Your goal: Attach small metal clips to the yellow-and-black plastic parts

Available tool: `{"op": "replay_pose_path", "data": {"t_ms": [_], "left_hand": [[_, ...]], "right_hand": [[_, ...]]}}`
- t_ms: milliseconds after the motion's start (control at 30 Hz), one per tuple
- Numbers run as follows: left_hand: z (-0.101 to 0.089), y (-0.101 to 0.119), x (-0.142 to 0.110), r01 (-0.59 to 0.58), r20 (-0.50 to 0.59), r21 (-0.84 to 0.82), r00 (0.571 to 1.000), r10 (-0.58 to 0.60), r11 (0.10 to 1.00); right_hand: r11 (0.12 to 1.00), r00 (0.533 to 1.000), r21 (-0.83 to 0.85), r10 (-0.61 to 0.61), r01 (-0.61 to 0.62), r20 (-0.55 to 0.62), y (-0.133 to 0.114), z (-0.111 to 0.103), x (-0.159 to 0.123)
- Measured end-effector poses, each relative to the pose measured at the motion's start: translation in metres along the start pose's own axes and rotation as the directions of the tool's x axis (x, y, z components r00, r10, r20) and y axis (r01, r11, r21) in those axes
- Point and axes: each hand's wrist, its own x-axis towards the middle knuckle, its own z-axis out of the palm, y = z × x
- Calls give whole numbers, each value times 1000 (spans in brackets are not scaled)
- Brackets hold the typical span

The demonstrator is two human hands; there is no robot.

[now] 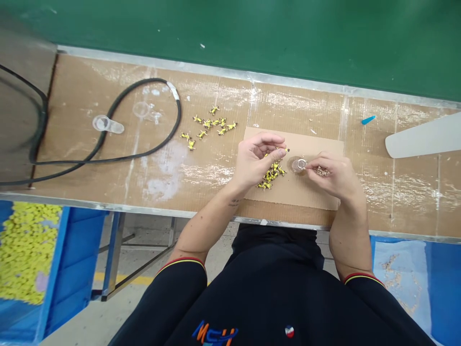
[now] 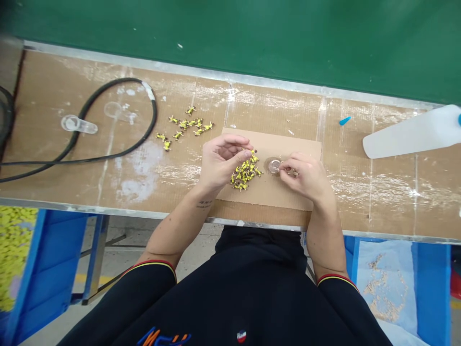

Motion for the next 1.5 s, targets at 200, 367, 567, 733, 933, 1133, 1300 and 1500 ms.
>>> {"op": "replay_pose_path", "data": {"t_ms": [200, 367, 567, 733, 933, 1133, 1300, 1500], "left_hand": [[1, -2, -1, 93, 9, -112, 996, -93, 989], [8, -3, -6, 199, 118, -298, 978, -171, 934], [15, -7, -15, 333, 224, -325, 936, -270, 885], [18, -3, -17, 324, 242, -341, 937, -250, 883], [18, -3, -17, 308, 253, -349, 940, -227, 885], [18, -1, -16, 283, 276, -339, 942, -193, 897], [18, -1, -15, 258, 292, -346, 943, -158, 902], [19, 1, -18, 297, 303, -372, 934, -187, 880]], "right_hand": [[993, 996, 113, -34, 43, -87, -5, -4, 2], [939, 942, 340, 61, 58, -329, -20, -3, 5], [857, 910, 498, 94, 132, -403, -27, 7, 6], [819, 911, 548, 81, 170, -405, -27, 10, 6], [825, 892, 518, 40, 225, -451, -27, 11, 5], [850, 873, 461, 2, 255, -487, -29, 12, 6], [851, 865, 441, -29, 284, -501, -29, 12, 7], [842, 883, 487, 28, 231, -469, -31, 12, 6]]}}
